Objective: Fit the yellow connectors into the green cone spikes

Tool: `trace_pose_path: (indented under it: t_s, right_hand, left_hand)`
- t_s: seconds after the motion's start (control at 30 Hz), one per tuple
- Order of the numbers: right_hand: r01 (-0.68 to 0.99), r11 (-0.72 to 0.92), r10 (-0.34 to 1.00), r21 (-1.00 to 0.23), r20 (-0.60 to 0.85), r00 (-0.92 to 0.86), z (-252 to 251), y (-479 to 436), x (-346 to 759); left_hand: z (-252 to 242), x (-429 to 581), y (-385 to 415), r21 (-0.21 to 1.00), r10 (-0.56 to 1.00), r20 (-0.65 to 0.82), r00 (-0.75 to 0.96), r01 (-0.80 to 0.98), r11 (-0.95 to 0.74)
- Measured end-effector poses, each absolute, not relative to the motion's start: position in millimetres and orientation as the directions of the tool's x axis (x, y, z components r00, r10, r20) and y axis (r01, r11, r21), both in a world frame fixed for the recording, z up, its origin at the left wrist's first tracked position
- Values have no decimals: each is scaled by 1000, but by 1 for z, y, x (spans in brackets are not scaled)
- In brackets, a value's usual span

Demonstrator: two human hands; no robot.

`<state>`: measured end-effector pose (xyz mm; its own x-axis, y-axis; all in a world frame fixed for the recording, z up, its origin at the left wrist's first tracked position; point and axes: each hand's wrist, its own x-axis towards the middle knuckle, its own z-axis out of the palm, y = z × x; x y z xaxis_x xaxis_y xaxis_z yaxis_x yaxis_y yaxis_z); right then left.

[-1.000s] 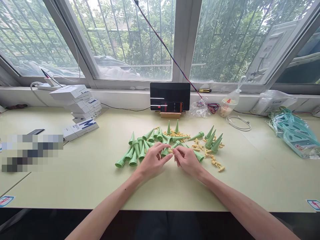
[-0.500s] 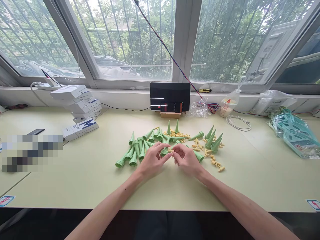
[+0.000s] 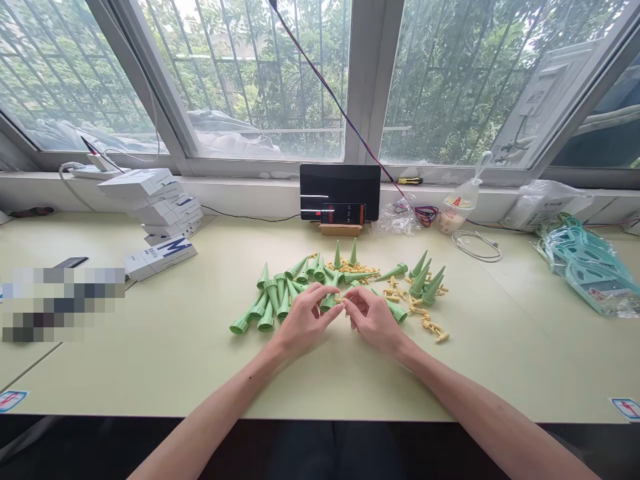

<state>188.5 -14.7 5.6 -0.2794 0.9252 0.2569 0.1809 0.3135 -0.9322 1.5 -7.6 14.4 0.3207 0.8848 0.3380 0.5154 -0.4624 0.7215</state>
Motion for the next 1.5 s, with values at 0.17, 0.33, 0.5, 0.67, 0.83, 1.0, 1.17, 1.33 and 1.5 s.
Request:
trace_pose_path:
  t_s: [0.17, 0.33, 0.5, 0.67, 0.83, 1.0, 1.17, 1.33, 1.5]
  right_hand:
    - [171, 340, 911, -925, 279, -302, 4, -14, 188]
    - [201, 338, 911, -919, 267, -313, 2, -13, 190]
    - [252, 340, 914, -906, 255, -315, 4, -14, 190]
    - [212, 334, 917, -918, 265, -299, 7, -15, 188]
    - [219, 361, 909, -906, 290, -300, 7, -15, 188]
    - [232, 369, 903, -900, 288, -319, 4, -13, 190]
    - [296, 383, 901, -875, 282, -329, 4, -14, 191]
    - [302, 373, 906, -877, 274, -323, 5, -15, 190]
    - [267, 372, 908, -889, 288, -305, 4, -13, 189]
  left_hand:
    - [15, 2, -8, 719, 884, 341, 318, 517, -464]
    - [14, 2, -9, 713, 877, 349, 330, 514, -477]
    - [14, 2, -9, 713, 875, 347, 337, 511, -479]
    - [15, 1, -8, 719, 879, 345, 330, 508, -473]
    - [15, 1, -8, 725, 882, 343, 324, 506, -468]
    - [15, 2, -9, 731, 880, 337, 335, 496, -469]
    - [16, 2, -9, 734, 878, 327, 351, 491, -469]
    - [16, 1, -9, 734, 877, 326, 354, 489, -470]
    - [15, 1, -9, 731, 882, 331, 336, 499, -465]
